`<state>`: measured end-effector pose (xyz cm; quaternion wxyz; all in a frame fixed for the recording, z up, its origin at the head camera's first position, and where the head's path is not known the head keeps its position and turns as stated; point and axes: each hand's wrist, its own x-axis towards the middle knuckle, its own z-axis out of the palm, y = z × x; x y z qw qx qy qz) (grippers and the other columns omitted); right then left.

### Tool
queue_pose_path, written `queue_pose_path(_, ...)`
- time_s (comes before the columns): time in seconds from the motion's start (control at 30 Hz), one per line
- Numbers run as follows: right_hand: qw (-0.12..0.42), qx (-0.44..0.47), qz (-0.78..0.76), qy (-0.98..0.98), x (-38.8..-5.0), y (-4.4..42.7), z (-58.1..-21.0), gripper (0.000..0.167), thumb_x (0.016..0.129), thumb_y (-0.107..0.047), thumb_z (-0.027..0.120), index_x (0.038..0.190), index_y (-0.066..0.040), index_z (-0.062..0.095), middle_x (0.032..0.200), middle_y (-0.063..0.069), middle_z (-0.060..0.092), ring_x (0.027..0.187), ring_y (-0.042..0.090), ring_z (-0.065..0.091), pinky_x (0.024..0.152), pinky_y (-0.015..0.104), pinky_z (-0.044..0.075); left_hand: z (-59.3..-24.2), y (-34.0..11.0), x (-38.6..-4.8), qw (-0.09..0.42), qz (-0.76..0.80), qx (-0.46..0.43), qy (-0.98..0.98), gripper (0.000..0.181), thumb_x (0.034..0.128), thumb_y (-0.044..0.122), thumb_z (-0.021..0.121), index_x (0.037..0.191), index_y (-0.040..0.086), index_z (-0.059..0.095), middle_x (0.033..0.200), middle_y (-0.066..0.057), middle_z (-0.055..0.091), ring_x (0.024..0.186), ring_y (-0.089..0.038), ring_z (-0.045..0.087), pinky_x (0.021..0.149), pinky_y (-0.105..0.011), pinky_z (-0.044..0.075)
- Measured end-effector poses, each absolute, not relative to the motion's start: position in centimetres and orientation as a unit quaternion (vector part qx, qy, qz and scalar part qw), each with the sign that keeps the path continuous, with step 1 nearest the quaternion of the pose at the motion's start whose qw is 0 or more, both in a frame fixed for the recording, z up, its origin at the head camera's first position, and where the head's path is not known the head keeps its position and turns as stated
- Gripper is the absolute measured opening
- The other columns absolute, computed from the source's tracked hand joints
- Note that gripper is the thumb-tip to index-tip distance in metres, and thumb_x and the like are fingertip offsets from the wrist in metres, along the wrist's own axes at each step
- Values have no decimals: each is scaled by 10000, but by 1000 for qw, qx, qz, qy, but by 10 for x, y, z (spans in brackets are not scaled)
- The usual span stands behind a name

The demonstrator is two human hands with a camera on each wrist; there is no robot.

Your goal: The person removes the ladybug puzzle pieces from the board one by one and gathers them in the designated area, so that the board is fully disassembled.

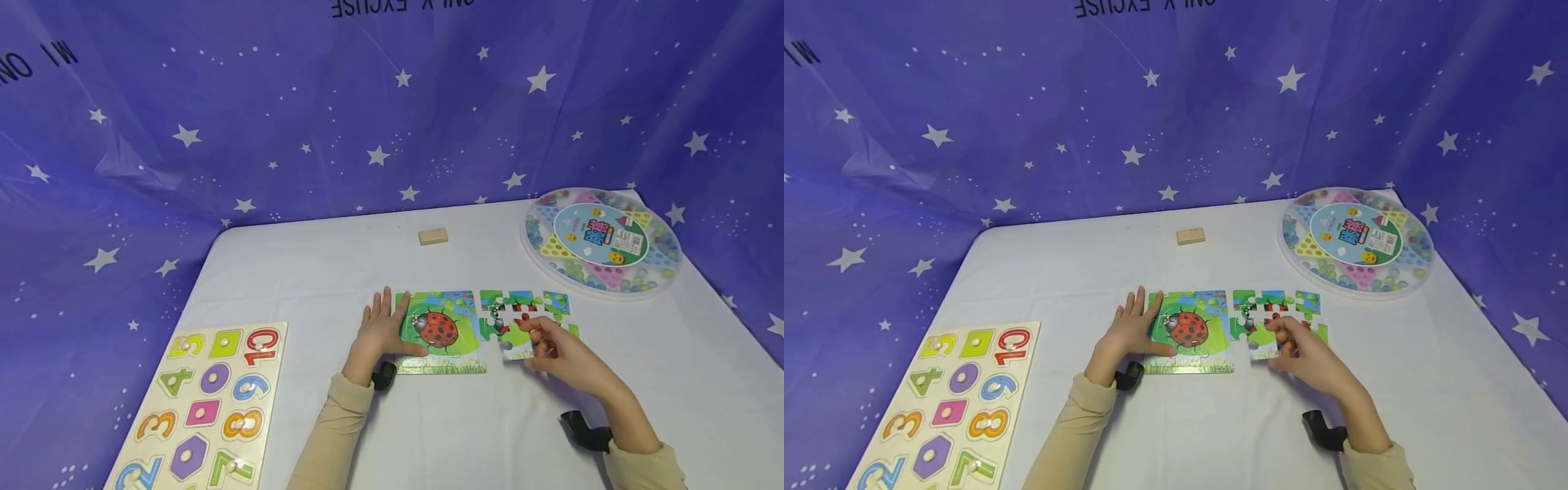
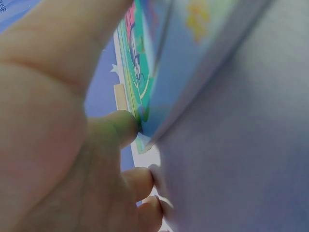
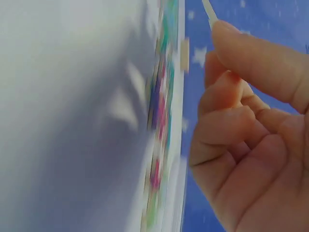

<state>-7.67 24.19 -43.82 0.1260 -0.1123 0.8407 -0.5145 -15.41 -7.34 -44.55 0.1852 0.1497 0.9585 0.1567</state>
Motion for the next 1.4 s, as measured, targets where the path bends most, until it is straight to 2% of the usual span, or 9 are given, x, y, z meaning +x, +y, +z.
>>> queue_pose_path(0.2, 154, -39, -492, 856, -55, 280, -444, 530, 778, -68, 699, 1183, 85, 393, 820, 94, 391, 653, 119, 385, 513, 268, 357, -445, -73, -153, 189, 159, 146, 958, 1134, 602, 587, 748, 1470, 188, 136, 1485, -193, -31, 1346, -349, -43, 1060, -499, 52)
queue_pose_path(0.43, 188, -17, -472, 861, -42, 295, -447, 584, 769, -76, 705, 1205, 116, 367, 817, 88, 402, 656, 118, 390, 521, 261, 355, -444, -73, -154, 185, 158, 150, 958, 1130, 606, 584, 747, 1470, 186, 136, 1484, -199, -29, 1346, -351, -39, 1059, -502, 53)
queue_pose_path(0.7, 176, -29, -423, 889, -42, 295, -446, 539, 739, -17, 696, 1164, 130, 399, 804, 83, 384, 663, 137, 367, 523, 264, 338, -445, -73, -154, 184, 154, 152, 959, 1126, 611, 585, 743, 1470, 169, 146, 1483, -210, -16, 1346, -360, -29, 1056, -509, 66)
queue_pose_path(0.87, 159, -29, -359, 919, -43, 293, -444, 555, 732, -78, 723, 1161, 100, 418, 882, 93, 392, 730, 175, 368, 550, 251, 331, -444, -73, -154, 186, 157, 152, 958, 1131, 608, 588, 743, 1470, 172, 140, 1483, -207, -25, 1346, -355, -36, 1058, -506, 58)
queue_pose_path(1.03, 133, -45, -346, 928, -56, 279, -432, 576, 763, -183, 728, 1188, 64, 429, 942, 107, 421, 710, 176, 381, 534, 254, 343, -445, -75, -155, 176, 152, 154, 960, 1129, 607, 591, 741, 1469, 169, 147, 1483, -208, -13, 1347, -354, -21, 1059, -502, 66)
queue_pose_path(1.13, 125, -84, -347, 926, -67, 263, -420, 552, 786, -217, 712, 1200, 36, 450, 952, 98, 453, 705, 164, 414, 537, 259, 371, -444, -75, -154, 172, 149, 158, 961, 1126, 608, 592, 739, 1469, 168, 149, 1483, -209, -8, 1347, -356, -13, 1058, -503, 72)
queue_pose_path(1.27, 117, -159, -324, 925, -80, 236, -406, 502, 797, -215, 703, 1196, 0, 487, 983, 73, 508, 796, 178, 481, 635, 291, 425, -442, -74, -153, 172, 148, 165, 960, 1122, 610, 594, 735, 1468, 167, 152, 1481, -213, -3, 1346, -360, -5, 1057, -506, 80)
queue_pose_path(1.4, 115, -209, -288, 928, -92, 200, -402, 527, 789, -201, 711, 1228, -7, 493, 1055, 80, 540, 877, 193, 521, 727, 356, 446, -442, -74, -152, 170, 147, 166, 960, 1119, 608, 595, 736, 1467, 164, 161, 1480, -217, 7, 1346, -362, 4, 1055, -508, 88)
